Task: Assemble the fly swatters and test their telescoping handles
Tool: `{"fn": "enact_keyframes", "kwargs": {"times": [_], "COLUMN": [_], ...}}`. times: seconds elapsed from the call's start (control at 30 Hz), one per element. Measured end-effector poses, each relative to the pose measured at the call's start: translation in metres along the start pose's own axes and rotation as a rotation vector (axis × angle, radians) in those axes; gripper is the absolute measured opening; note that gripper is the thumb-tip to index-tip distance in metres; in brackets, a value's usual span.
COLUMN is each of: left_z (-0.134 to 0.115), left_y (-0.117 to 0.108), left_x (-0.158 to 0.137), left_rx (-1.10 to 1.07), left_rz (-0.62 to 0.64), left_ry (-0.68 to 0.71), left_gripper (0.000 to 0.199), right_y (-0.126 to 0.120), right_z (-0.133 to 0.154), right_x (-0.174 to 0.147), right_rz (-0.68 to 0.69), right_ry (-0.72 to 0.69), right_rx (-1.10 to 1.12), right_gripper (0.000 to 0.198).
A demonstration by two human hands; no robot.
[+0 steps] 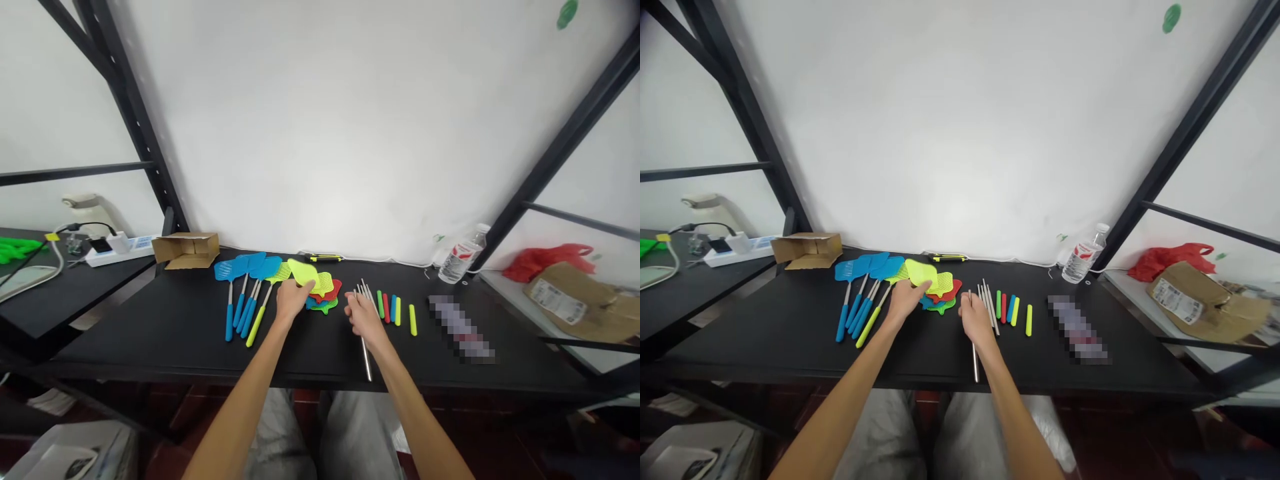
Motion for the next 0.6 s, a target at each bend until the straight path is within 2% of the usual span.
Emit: {"fn": "enact_keyframes", "kwargs": {"times": [0.07, 0.17, 0.27, 0.37, 0.43, 0.5, 0.6], "left_z": [0.007, 0.013, 0.014, 0.015, 0.015, 0.013, 0.006], "left_y": [0.008, 0.014, 0.020, 0.021, 0.014, 0.001, -0.032], "left_x": [-0.005, -0.008, -0.006, -0.007, -0.010, -0.014, -0.023], "left_rx": [0.153, 0.309, 0.354, 0.382, 0.421, 0.472, 0.591], "left_rz": [0.009, 0.023, 0.133, 0.235, 0.242, 0.197, 0.021], "left_ry": [-0.026, -0.072, -0.097, -0.123, -0.131, -0.107, -0.005], "left_gripper": [0.039, 0.044, 0.052, 0.062, 0.067, 0.069, 0.062], "right_y": [-0.010, -0.009, -0.006, -0.002, 0.000, -0.001, -0.008], "right_z": [0.014, 0.023, 0.021, 0.022, 0.024, 0.026, 0.032], "right_x": [0.020, 0.039, 0.046, 0.048, 0.048, 0.047, 0.038], "right_rz": [-0.082, -0.107, -0.159, -0.210, -0.218, -0.228, -0.268], "right_ry": [-0.051, -0.072, -0.033, -0.049, -0.071, -0.079, -0.103], "right_rx": [-0.265, -0.631, -0.850, -0.935, -0.947, -0.938, -0.891], "right_gripper": [0.032, 0.029, 0.024, 0.024, 0.025, 0.025, 0.029]}}
Point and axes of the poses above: each hand's wrist, its own x-axis towards the middle knuckle, its own y-axis out of the palm, z = x × y, the point moved 10 cm from there along x, towards the middle knuckle, and after that the axes turned 4 degrees about -x, right-handed, at the moved point
